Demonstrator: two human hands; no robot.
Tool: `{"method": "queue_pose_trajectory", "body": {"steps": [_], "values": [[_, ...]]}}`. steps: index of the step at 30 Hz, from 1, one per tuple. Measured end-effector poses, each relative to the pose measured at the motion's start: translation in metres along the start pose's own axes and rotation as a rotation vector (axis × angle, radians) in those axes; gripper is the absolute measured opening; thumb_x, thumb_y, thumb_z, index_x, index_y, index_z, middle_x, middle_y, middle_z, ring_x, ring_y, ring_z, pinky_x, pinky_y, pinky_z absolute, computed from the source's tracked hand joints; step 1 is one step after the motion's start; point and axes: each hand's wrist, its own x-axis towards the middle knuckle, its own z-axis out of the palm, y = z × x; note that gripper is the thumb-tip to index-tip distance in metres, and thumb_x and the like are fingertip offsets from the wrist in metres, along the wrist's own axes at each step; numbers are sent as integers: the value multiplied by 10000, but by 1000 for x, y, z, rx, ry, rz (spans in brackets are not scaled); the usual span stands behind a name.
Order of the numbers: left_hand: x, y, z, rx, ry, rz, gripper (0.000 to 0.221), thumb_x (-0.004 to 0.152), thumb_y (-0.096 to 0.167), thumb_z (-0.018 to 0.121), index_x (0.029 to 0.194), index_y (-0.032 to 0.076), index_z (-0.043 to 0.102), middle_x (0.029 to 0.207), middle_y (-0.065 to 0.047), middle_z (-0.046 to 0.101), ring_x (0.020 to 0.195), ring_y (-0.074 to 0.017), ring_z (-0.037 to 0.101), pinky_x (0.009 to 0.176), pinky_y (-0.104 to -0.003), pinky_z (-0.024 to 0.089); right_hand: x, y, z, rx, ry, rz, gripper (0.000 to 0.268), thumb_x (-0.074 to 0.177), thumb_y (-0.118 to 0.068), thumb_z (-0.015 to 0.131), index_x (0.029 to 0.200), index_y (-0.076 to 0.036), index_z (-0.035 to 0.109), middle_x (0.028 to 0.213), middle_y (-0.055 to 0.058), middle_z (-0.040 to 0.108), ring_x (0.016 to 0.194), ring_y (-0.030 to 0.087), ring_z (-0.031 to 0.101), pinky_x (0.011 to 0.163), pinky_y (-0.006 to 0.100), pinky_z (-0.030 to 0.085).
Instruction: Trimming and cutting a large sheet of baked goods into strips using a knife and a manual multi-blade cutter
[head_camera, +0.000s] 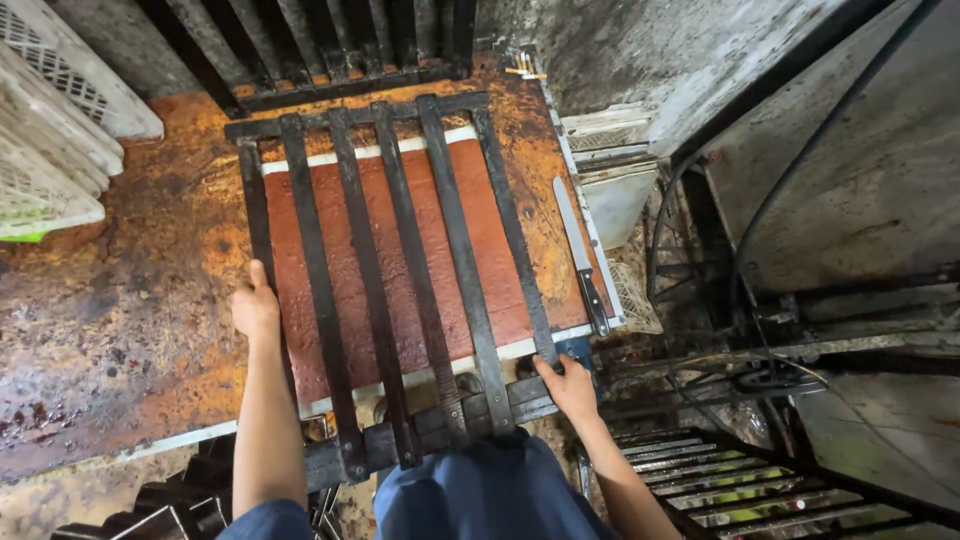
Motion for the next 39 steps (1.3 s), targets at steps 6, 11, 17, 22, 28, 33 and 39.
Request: {"method": "queue_pose_trajectory", "body": {"steps": [6,11,17,22,28,33,39], "values": [[-43,11,-14,119,362,183,487,1050,543,677,1150,77,776,1284,-213,612,1134,-410,626,906,-505,567,3,2,4,-42,50,11,821,843,-726,671,1229,-4,722,1200,299,707,1240,430,618,1049,508,504],[-20,-10,-39,94,-93,165,569,908,738,747,1047,187,723,1015,-125,751,1028,-399,706,800,-564,577,-30,-32,-7,-26,60,-4,778,836,-684,689,1212,-4,734,1209,305,702,1242,447,610,1053,528,501],[37,-43,-32,-404,-610,180,391,878,347,859,917,1,679,710,-114,587,558,-207,650,399,-269,487,-8,-10,1,-33,95,-4,753,834,-673,691,1167,0,746,1174,312,711,1228,454,612,1042,525,508],[-1,-40,-68,-496,-509,307,350,918,363,868,991,60,708,782,-80,614,686,-180,613,596,-300,477,-5,-4,2,-31,120,-2,704,810,-685,714,1098,-45,767,1122,289,730,1202,436,630,1016,516,527],[-8,-43,-58,-300,-388,279,364,935,440,841,1071,133,701,900,-100,667,797,-268,683,638,-389,572,-28,-27,-11,-50,69,-1,734,832,-703,671,1124,-35,753,1155,294,718,1222,425,624,1036,513,514],[-130,28,-75,281,121,393,431,934,255,800,1166,136,457,1195,-114,598,1046,-331,688,863,-463,599,-45,-47,-17,-121,0,-56,786,904,-706,585,1202,11,711,1217,325,681,1249,451,599,1066,545,486],[-333,85,-47,180,-52,1340,870,723,329,797,1475,14,494,1525,-226,491,1456,-377,412,1209,-508,270,-17,-20,-11,-189,-43,-70,842,938,-725,526,1307,22,648,1263,335,661,1291,442,576,1098,545,463]]}}
